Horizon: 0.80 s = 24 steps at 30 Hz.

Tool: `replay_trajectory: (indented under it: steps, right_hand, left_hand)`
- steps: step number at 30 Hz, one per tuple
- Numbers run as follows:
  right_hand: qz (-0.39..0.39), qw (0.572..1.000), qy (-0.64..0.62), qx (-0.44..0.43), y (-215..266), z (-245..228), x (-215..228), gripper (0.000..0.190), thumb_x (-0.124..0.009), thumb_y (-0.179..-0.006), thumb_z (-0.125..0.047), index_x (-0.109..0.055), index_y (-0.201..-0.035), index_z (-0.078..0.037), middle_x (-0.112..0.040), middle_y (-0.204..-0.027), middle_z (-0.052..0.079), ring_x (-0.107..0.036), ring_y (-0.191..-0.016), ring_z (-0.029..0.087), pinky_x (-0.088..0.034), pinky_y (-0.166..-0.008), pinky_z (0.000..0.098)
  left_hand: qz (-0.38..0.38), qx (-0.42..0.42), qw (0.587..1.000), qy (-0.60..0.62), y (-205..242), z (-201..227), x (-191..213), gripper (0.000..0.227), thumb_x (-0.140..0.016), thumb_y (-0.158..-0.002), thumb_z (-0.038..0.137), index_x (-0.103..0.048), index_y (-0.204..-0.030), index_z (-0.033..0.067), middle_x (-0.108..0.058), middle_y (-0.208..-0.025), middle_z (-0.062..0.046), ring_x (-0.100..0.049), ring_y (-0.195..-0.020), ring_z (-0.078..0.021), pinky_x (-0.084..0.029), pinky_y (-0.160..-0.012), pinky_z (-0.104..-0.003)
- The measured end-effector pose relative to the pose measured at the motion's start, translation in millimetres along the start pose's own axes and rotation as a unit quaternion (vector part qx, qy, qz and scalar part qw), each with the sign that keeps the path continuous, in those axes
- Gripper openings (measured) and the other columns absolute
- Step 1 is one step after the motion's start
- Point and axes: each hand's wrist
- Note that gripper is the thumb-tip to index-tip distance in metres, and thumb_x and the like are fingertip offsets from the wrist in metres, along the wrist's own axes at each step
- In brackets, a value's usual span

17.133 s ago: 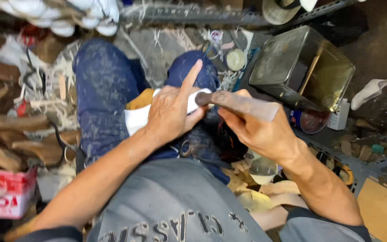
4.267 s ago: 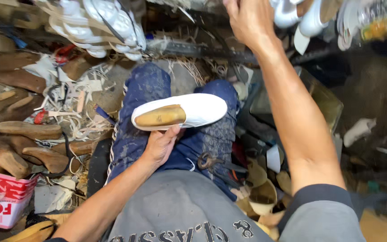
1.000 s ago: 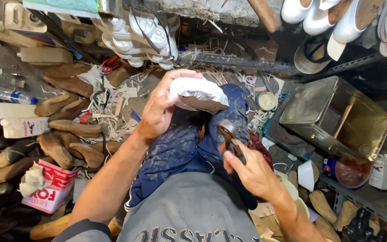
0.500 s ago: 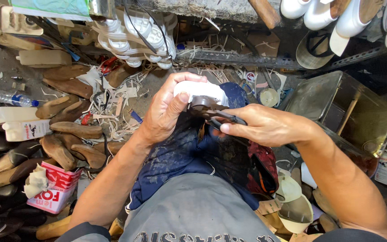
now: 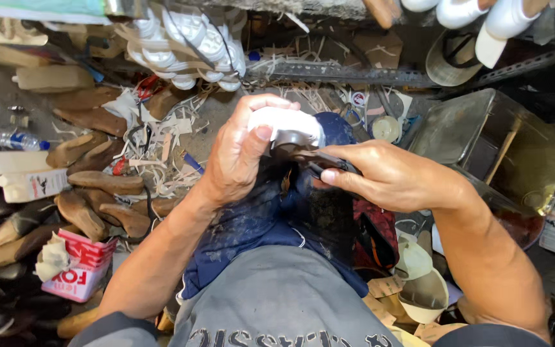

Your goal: The person holds a white shoe on their lap and uses a hammer to tap the sole and edges. They then use pliers to pull and adjust parts of the shoe's sole and upper. The person continues to hammer and pull at the shoe, working on different sections of the sole and edges.

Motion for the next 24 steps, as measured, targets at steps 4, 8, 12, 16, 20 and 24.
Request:
replay_trajectory:
  steps: [4,8,12,16,20,24]
  right_hand:
    - [0.006,1.0,-0.019,0.005,9.3,6.4,3.9,0.028,-0.051,-0.103,-0.024,-0.071,-0.096,-0.006,-0.076,-0.074,0.013,-0.074,-0.067,0.026,-0.059,-0.069,0.0418]
    - [0.016,0.981,-0.19,0.018,16.2,28.8,-17.8,0.026,-0.053,-0.102,-0.021,-0.075,-0.1,-0.008,-0.078,-0.076,0.006,-0.077,-0.067,0.016,-0.063,-0.066,0.0355]
    - [0.078,0.994,-0.057,0.043,17.1,30.6,-31.1,0.039,-0.049,-0.104,-0.018,-0.063,-0.131,0.005,-0.075,-0.115,0.026,-0.074,-0.109,0.036,-0.055,-0.095,0.0498]
    - [0.023,0.996,-0.08,0.029,23.7,34.6,-20.7,0.041,-0.048,-0.103,-0.019,-0.059,-0.139,-0.003,-0.074,-0.123,0.022,-0.072,-0.115,0.034,-0.053,-0.097,0.0513]
    - [-0.037,0.976,-0.2,0.077,25.1,20.7,-20.5,0.042,-0.046,-0.104,-0.015,-0.056,-0.141,0.001,-0.075,-0.125,0.017,-0.062,-0.114,0.018,-0.05,-0.103,0.0473]
    - [-0.023,0.976,-0.199,0.091,27.9,15.8,-22.1,0.046,-0.046,-0.101,-0.008,-0.05,-0.142,0.012,-0.069,-0.129,0.031,-0.065,-0.122,0.036,-0.045,-0.106,0.0569]
  left_hand:
    - [0.004,-0.002,0.998,-0.062,-3.5,5.5,4.4,0.053,-0.039,-0.107,0.049,-0.054,-0.128,0.003,-0.068,-0.121,-0.024,-0.067,-0.115,-0.0375,-0.052,-0.102,-0.051]
    - [0.016,-0.018,0.995,-0.101,-2.3,3.3,4.5,0.05,-0.038,-0.108,0.046,-0.056,-0.128,0.005,-0.07,-0.119,-0.022,-0.069,-0.115,-0.038,-0.053,-0.101,-0.05]
    - [0.011,-0.012,0.997,-0.074,-9.2,2.4,-1.1,0.048,-0.04,-0.107,0.045,-0.056,-0.127,0.0053,-0.069,-0.119,-0.023,-0.067,-0.115,-0.0379,-0.051,-0.103,-0.051]
    - [0.0,-0.004,0.997,-0.071,-10.3,3.3,-1.6,0.049,-0.041,-0.106,0.047,-0.057,-0.128,0.0064,-0.069,-0.12,-0.022,-0.066,-0.116,-0.0345,-0.051,-0.102,-0.049]
    - [0.003,0.001,0.998,-0.056,-7.4,6.6,-5.4,0.05,-0.041,-0.106,0.047,-0.057,-0.127,0.005,-0.069,-0.116,-0.024,-0.066,-0.111,-0.0348,-0.051,-0.101,-0.051]
    - [-0.01,0.004,0.999,-0.037,-9.8,8.8,-8.5,0.049,-0.043,-0.105,0.048,-0.056,-0.127,0.0062,-0.069,-0.118,-0.021,-0.065,-0.11,-0.032,-0.049,-0.102,-0.049]
Point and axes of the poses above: each hand's wrist, its own y-axis away from the middle knuckle, its own x-axis out of the back of the hand, z = x × y
